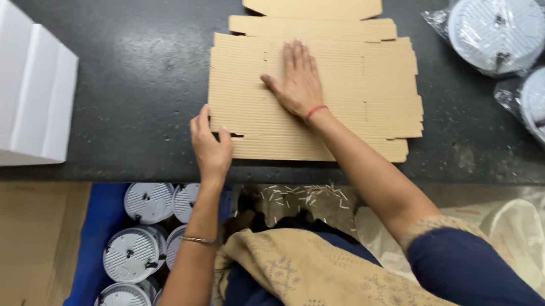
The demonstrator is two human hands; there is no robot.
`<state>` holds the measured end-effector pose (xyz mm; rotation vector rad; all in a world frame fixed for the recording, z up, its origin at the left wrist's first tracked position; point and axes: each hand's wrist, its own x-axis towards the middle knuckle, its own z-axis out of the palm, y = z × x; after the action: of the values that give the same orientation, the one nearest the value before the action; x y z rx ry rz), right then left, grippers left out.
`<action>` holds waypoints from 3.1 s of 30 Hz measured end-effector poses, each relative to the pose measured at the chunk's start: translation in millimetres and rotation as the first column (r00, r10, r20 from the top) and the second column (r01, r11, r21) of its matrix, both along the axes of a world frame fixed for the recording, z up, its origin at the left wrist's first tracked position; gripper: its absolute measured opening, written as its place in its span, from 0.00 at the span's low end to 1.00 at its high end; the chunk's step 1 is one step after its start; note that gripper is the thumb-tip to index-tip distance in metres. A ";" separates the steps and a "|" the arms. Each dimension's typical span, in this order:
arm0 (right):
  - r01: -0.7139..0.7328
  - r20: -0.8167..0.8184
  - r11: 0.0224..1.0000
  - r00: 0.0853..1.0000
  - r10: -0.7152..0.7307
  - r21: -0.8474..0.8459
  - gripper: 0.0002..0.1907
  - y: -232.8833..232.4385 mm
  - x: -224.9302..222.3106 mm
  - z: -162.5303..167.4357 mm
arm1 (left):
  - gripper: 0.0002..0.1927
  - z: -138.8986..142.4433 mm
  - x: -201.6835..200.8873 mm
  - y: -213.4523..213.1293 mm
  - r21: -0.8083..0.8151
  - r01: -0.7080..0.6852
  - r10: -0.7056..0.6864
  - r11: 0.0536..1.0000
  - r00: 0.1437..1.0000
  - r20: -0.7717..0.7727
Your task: The person folds a flat white cardboard box into shape, inserts it into a brown corrugated carton, and presses the flaps closed. They then place a plastic-wrapped round light fixture into the assembled box, fold the lid shut, and set the finished box aside, repeating the cycle.
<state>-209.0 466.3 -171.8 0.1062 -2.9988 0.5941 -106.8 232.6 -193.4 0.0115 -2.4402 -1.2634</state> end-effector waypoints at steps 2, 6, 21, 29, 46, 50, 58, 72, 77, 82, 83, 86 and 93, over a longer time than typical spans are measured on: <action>-0.083 -0.020 0.996 0.996 0.083 -0.029 0.51 -16.5 -19.7 8.6 | 0.29 -1.6 2.1 0.8 0.006 -0.019 0.019 1.000 1.000 0.004; -0.294 -0.022 0.956 0.956 0.294 -0.009 0.46 -16.8 -21.4 16.6 | 0.28 0.2 6.5 3.5 0.159 -0.054 0.046 0.986 0.997 0.055; 0.150 -0.271 0.925 0.929 -0.253 -0.350 0.25 150.1 196.5 5.4 | 0.21 7.1 4.4 2.9 0.530 0.007 -0.060 0.848 0.995 0.083; 0.448 -0.160 0.888 0.874 -0.459 -0.098 0.41 220.6 196.5 -41.9 | 0.24 53.9 16.7 32.3 0.696 0.078 -0.100 0.713 0.995 -0.009; 0.398 0.425 -0.211 0.899 -0.103 -0.893 0.27 182.6 172.0 0.8 | 0.34 59.9 28.3 62.3 0.373 -0.137 -0.107 0.918 0.818 0.566; 0.107 0.041 0.512 0.989 -0.140 -0.852 0.38 113.1 169.7 8.6 | 0.43 56.8 35.2 129.4 -0.293 0.370 -0.318 0.882 0.924 0.211; 0.033 0.136 0.966 0.991 0.002 -0.255 0.31 66.5 124.2 2.3 | 0.37 33.0 19.5 125.1 -0.333 0.409 -0.337 0.850 0.907 0.254; 0.253 0.264 -0.077 0.939 -0.222 -0.964 0.18 150.3 2.5 8.4 | 0.21 30.7 -155.6 113.8 0.838 0.002 -0.276 0.545 0.945 0.177; 0.240 -0.023 0.555 0.905 -0.425 -0.796 0.34 116.7 15.1 6.8 | 0.26 27.7 -132.9 117.9 0.003 0.069 -0.068 0.998 0.997 -0.034; 0.339 -0.168 0.936 0.921 -0.351 -0.095 0.25 99.0 20.8 7.4 | 0.23 30.6 -125.6 108.6 -0.406 0.245 -0.270 0.880 0.963 -0.005; 0.318 -0.185 0.947 0.929 -0.320 -0.041 0.24 97.4 21.9 8.1 | 0.24 31.2 -126.3 107.7 -0.445 0.258 -0.298 0.857 0.954 -0.020; 0.229 -0.278 0.970 0.940 -0.200 0.076 0.21 99.6 19.2 11.4 | 0.20 33.0 -136.7 109.4 -0.477 0.261 -0.327 0.839 0.943 -0.059; 0.181 -0.084 0.890 0.968 -0.237 -0.418 0.27 149.5 -27.4 26.7 | 0.21 47.6 -193.9 94.9 0.000 0.366 -0.366 0.931 0.931 -0.010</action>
<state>-236.3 615.8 -145.2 -0.1962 -2.6404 1.1175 -300.7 327.5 -145.8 -0.4704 -2.5088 -1.4097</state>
